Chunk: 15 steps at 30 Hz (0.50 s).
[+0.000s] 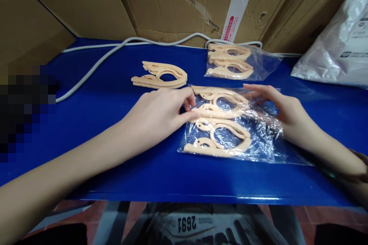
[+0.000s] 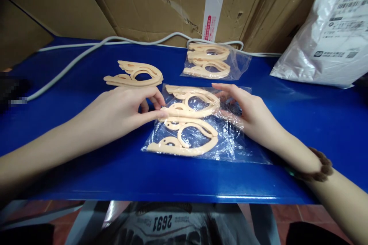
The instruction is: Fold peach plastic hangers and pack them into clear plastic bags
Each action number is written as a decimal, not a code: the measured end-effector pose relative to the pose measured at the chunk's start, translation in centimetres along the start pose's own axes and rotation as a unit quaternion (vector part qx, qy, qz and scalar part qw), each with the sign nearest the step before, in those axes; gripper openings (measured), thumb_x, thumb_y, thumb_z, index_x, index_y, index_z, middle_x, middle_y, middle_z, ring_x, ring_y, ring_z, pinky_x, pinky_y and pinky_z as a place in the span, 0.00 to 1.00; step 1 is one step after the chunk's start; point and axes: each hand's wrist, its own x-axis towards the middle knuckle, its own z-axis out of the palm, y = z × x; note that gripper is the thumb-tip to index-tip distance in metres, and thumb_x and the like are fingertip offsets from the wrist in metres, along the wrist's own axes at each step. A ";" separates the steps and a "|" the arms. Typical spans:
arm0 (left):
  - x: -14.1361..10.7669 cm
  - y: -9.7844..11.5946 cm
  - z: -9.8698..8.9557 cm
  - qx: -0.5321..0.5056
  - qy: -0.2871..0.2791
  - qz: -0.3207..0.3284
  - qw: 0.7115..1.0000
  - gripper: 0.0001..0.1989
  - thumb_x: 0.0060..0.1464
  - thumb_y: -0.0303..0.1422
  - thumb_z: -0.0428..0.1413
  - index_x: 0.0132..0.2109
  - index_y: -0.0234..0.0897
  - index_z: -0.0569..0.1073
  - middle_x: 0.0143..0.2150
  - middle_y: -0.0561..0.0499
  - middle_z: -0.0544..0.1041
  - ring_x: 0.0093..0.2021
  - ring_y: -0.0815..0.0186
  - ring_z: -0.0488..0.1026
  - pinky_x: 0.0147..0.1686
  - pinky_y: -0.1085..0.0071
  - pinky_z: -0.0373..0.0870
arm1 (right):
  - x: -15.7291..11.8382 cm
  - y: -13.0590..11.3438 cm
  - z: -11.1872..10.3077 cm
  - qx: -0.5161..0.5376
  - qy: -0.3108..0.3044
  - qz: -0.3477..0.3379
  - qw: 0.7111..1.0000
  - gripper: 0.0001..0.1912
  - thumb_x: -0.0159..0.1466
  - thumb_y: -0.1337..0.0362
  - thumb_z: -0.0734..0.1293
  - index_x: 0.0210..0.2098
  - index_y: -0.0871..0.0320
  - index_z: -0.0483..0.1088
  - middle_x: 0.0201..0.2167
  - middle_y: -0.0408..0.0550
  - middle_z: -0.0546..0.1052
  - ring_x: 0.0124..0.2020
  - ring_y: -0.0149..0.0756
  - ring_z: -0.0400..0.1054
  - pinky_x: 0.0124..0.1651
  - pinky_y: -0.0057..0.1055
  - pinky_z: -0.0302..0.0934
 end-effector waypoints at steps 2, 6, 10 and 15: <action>0.0 -0.1 -0.1 0.019 -0.004 -0.006 1.000 0.13 0.64 0.45 0.59 0.37 0.41 0.75 0.31 0.52 0.82 0.29 0.62 0.77 0.22 0.70 0.58 | 0.0 -0.3 0.0 -0.009 -0.001 0.004 1.000 0.29 0.70 0.53 0.67 0.67 0.57 0.66 0.51 0.55 0.81 0.49 0.44 0.77 0.55 0.41 0.70; 0.1 -0.1 -0.2 0.051 -0.046 -0.035 0.997 0.17 0.67 0.47 0.57 0.35 0.41 0.76 0.28 0.53 0.81 0.28 0.61 0.76 0.23 0.70 0.57 | 0.2 -0.6 0.2 -0.015 0.011 0.005 1.000 0.28 0.70 0.51 0.67 0.65 0.56 0.67 0.49 0.54 0.81 0.48 0.46 0.77 0.53 0.45 0.71; 0.4 0.5 0.0 0.092 -0.057 -0.045 0.993 0.15 0.69 0.43 0.55 0.37 0.40 0.77 0.30 0.52 0.82 0.29 0.60 0.77 0.24 0.70 0.55 | 0.2 -0.5 0.4 -0.023 0.010 0.009 1.000 0.27 0.70 0.50 0.67 0.65 0.52 0.68 0.48 0.52 0.81 0.46 0.47 0.77 0.52 0.47 0.72; 0.5 1.1 0.0 0.151 -0.075 -0.046 0.985 0.14 0.71 0.39 0.52 0.39 0.38 0.77 0.36 0.49 0.83 0.32 0.58 0.78 0.25 0.69 0.53 | 0.2 -0.4 0.2 -0.027 0.005 0.010 1.000 0.26 0.70 0.50 0.67 0.64 0.52 0.68 0.48 0.52 0.81 0.46 0.47 0.77 0.52 0.47 0.71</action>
